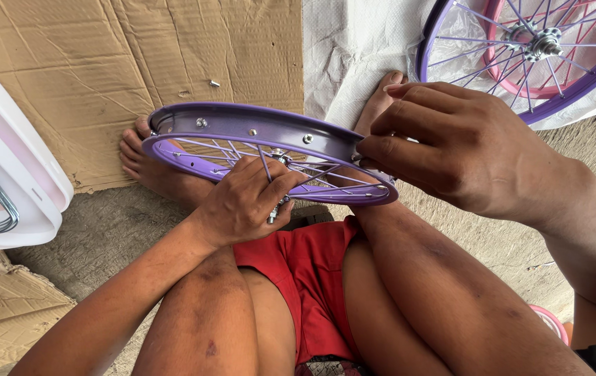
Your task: The person inserts and tightens spokes into a purple bicycle wheel rim while sitting on the floor. They use their hands to thread the spokes through the rim holes and secure them with nuts, occasionally rotating the wheel to access different sections.
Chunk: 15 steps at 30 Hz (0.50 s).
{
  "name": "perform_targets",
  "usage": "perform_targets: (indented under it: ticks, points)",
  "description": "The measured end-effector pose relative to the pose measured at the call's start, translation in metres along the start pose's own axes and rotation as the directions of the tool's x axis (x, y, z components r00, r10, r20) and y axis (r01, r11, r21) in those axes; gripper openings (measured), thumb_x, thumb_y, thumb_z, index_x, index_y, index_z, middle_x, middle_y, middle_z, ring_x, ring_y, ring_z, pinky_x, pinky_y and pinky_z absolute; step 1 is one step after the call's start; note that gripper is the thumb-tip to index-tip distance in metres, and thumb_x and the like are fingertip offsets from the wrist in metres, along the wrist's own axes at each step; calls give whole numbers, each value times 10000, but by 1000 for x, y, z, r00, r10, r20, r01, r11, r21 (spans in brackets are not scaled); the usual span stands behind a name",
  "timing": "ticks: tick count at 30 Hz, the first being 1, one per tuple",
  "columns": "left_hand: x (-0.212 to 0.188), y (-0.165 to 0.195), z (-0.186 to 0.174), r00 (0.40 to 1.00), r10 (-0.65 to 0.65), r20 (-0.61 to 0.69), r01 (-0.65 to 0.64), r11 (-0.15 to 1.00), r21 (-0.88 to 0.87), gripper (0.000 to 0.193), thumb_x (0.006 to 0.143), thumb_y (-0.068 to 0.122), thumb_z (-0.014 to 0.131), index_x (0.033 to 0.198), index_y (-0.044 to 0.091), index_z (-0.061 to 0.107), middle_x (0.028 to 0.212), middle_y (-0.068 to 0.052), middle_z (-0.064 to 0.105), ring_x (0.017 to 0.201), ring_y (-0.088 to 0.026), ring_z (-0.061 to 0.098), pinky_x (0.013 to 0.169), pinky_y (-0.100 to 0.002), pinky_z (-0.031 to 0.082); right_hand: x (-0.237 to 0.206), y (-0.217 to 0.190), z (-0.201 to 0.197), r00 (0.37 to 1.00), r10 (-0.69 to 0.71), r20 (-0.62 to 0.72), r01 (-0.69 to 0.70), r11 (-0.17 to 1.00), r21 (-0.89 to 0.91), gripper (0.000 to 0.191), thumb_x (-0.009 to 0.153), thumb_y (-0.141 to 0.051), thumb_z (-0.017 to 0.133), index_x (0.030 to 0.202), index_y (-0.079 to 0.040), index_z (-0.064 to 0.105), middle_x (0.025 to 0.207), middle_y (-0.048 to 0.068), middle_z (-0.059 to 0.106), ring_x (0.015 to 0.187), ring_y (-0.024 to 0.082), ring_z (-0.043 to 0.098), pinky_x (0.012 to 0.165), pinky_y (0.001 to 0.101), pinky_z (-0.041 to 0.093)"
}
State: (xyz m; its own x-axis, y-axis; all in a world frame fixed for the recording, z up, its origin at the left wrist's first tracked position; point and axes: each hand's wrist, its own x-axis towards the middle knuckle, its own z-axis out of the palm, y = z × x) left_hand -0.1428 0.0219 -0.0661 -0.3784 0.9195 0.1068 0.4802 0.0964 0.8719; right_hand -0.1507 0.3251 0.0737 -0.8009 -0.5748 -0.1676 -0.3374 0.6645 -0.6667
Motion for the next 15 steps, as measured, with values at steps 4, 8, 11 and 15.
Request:
perform_targets:
  ticks: [4, 8, 11, 15]
  points:
    - [-1, -1, 1, 1000, 6, -18, -6, 1000, 3, 507, 813, 117, 766, 1291, 33, 618, 1006, -74, 596, 936, -242, 615, 867, -421, 499, 2, -1, 2, 999, 53, 7, -53, 998, 41, 324, 889, -105, 747, 1171, 43, 686, 972, 132, 657, 886, 283, 688, 748, 407, 578]
    - [-1, 0, 2, 1000, -12, -9, 12, 1000, -13, 528, 801, 107, 783, 1298, 25, 626, 958, -65, 580, 894, -225, 600, 843, -409, 493, 4, 1, 3, 1000, -21, -6, 20, 999, -29, 221, 865, -116, 765, 1040, 2, 702, 951, 113, 677, 866, 290, 695, 829, 438, 610]
    - [1, 1, 1, 1000, -9, -26, 9, 1000, -1, 542, 794, 117, 797, 1297, 15, 624, 950, -73, 575, 893, -234, 594, 839, -415, 484, 6, 4, 3, 1000, 19, -12, -20, 998, -52, 209, 882, -121, 797, 1018, 15, 716, 941, 127, 684, 836, 263, 705, 712, 389, 594]
    - [3, 2, -2, 998, 5, -67, -7, 1000, -28, 544, 781, 113, 793, 1287, 23, 612, 994, -88, 588, 958, -255, 606, 895, -426, 493, 10, 7, 4, 999, 32, -10, -32, 999, -41, 194, 859, -96, 820, 999, -2, 726, 949, 132, 699, 814, 242, 708, 651, 352, 583]
